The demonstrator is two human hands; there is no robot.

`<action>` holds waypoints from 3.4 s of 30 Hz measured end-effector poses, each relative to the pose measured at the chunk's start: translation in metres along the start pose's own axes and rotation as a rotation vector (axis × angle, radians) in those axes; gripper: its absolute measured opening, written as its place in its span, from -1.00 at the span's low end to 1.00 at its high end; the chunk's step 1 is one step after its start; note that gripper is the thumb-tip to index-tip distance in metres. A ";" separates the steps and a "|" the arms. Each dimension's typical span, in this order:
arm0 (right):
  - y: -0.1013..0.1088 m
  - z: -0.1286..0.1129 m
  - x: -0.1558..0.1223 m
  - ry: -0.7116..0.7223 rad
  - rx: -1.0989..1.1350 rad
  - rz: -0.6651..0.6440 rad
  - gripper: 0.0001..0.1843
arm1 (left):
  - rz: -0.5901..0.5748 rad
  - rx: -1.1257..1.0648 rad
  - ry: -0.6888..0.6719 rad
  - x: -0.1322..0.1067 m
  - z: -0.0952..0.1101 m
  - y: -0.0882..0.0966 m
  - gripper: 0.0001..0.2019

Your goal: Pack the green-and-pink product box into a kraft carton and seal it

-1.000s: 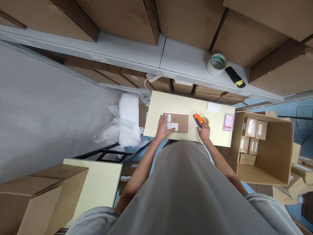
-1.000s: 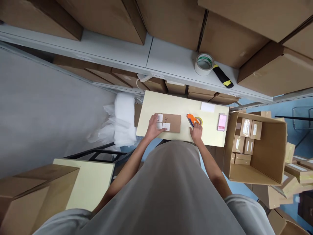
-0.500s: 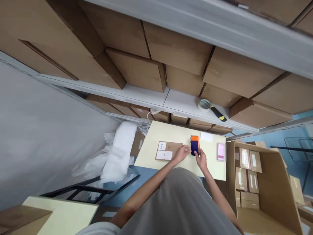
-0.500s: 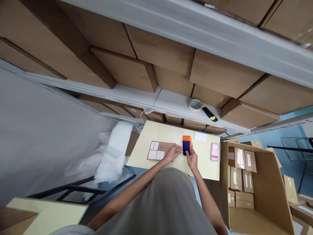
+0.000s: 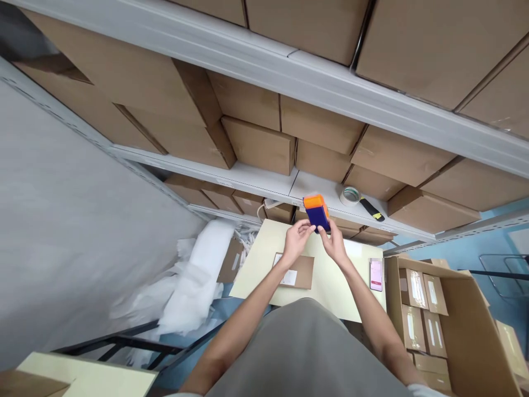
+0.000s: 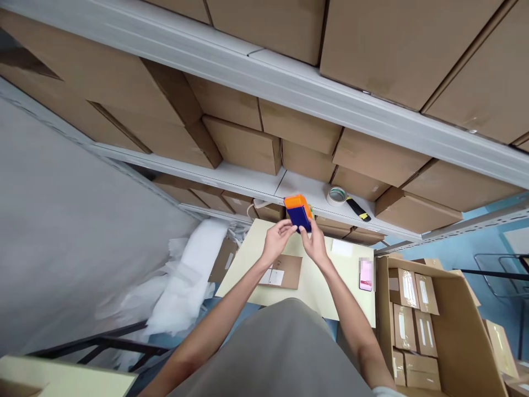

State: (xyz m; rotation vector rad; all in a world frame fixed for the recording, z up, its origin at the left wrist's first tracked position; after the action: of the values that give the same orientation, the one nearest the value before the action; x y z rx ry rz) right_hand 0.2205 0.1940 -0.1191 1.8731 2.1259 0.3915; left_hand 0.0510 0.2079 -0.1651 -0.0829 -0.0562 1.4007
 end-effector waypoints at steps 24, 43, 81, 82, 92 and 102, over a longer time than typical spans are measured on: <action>-0.023 0.152 -0.078 -0.250 -0.380 -0.060 -0.04 | 0.288 0.235 0.717 -0.159 -0.171 0.112 -0.41; -0.007 0.261 -0.200 -0.472 0.027 -0.237 -0.04 | -0.227 0.286 0.689 -0.153 -0.218 0.007 -0.49; 0.060 0.319 -0.192 -0.547 0.091 -0.241 -0.09 | 0.092 0.213 0.746 -0.156 -0.214 -0.021 -0.22; 0.055 0.320 -0.192 -0.554 0.097 -0.252 -0.09 | 0.064 0.237 0.746 -0.155 -0.216 -0.025 -0.24; 0.056 0.294 -0.180 -0.452 0.161 -0.151 -0.07 | 0.180 0.115 0.649 -0.151 -0.205 -0.016 -0.60; 0.028 0.296 -0.159 -0.519 -0.001 -0.256 -0.25 | 0.206 0.312 0.748 -0.140 -0.215 -0.013 -0.34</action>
State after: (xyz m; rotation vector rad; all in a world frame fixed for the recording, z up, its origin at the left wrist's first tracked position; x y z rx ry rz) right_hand 0.3787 0.0452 -0.3774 1.4658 1.9557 -0.1391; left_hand 0.0593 0.0619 -0.3768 -0.3543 0.8070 1.4898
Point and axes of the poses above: each hand's wrist, its own x-axis towards the middle knuckle, its own y-axis out of the back of the hand, z = x × y, the point moved 3 cm from there along x, towards the middle knuckle, and after that the axes turned 8 degrees about -z, right-handed, at the moved point
